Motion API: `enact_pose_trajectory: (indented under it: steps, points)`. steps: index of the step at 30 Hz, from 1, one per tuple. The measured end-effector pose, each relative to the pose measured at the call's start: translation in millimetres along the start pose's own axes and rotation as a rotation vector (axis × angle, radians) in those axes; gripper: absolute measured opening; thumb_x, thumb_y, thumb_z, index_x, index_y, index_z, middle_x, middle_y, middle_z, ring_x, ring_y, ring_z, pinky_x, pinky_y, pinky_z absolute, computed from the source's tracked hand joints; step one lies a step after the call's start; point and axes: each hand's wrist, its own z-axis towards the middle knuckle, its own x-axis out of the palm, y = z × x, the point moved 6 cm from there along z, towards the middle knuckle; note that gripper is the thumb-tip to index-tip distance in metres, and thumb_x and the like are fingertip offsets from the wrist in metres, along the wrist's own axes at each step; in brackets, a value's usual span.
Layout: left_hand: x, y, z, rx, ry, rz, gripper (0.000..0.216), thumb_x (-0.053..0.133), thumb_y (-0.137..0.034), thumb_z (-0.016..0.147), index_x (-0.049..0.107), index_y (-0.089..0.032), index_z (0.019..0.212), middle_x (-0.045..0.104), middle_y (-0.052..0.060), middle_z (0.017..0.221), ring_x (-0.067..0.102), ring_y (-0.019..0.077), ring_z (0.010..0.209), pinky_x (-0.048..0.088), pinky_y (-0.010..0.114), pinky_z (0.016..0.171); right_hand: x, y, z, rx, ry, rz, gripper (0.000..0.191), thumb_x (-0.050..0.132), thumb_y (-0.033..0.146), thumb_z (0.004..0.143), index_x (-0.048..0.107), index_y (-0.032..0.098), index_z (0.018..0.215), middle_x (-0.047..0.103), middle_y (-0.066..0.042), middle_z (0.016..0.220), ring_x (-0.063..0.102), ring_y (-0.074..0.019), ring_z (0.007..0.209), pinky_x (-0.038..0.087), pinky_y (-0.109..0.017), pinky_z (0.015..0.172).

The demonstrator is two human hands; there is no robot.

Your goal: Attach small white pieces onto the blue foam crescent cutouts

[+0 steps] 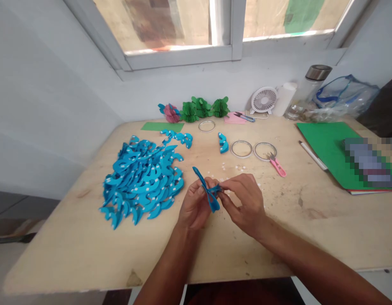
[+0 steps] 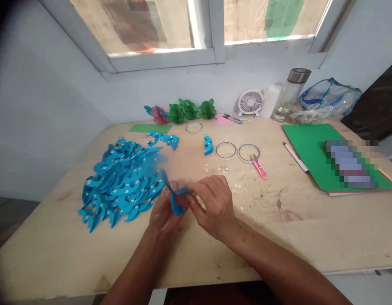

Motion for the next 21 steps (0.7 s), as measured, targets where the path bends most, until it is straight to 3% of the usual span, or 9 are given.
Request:
enact_pose_trajectory:
  steps: [5, 9, 14, 21]
  points:
    - [0.6, 0.2, 0.5, 0.023, 0.03, 0.061, 0.024, 0.073, -0.032, 0.063, 0.057, -0.016, 0.058, 0.055, 0.0, 0.069, 0.053, 0.0114, 0.064, 0.044, 0.024, 0.06, -4.2, 1.5, 0.5, -0.024, -0.067, -0.044, 0.011, 0.054, 0.015, 0.081, 0.053, 0.02, 0.09, 0.06, -0.001, 0.072, 0.055, -0.0156, 0.067, 0.039, -0.032, 0.064]
    - [0.5, 0.2, 0.5, 0.02, 0.016, 0.073, 0.022, 0.074, -0.031, 0.062, 0.059, -0.015, 0.058, 0.057, 0.0, 0.071, 0.051, 0.0099, 0.061, 0.042, 0.022, 0.056, -1.3, 4.1, -0.3, -0.072, -0.028, -0.07, 0.008, 0.054, 0.014, 0.08, 0.054, 0.021, 0.083, 0.06, -0.002, 0.071, 0.054, -0.0159, 0.066, 0.037, -0.032, 0.063]
    - [-0.2, -0.2, -0.3, 0.024, -0.017, 0.073, 0.02, 0.074, -0.027, 0.061, 0.059, -0.015, 0.058, 0.058, 0.001, 0.072, 0.051, 0.0092, 0.059, 0.042, 0.021, 0.054, -1.2, 3.0, 0.5, -0.022, -0.002, 0.003, 0.006, 0.054, 0.014, 0.081, 0.054, 0.019, 0.083, 0.062, -0.003, 0.073, 0.056, -0.0167, 0.07, 0.039, -0.032, 0.064]
    - [-2.4, -2.2, -0.9, 0.043, -0.053, 0.11, 0.018, 0.076, -0.025, 0.058, 0.061, -0.015, 0.058, 0.06, 0.002, 0.069, 0.058, 0.0154, 0.07, 0.047, 0.028, 0.067, -2.4, 1.7, 2.5, 0.031, 0.004, 0.018, 0.002, 0.054, 0.017, 0.081, 0.055, 0.018, 0.082, 0.062, -0.004, 0.073, 0.055, -0.0161, 0.068, 0.041, -0.031, 0.062]
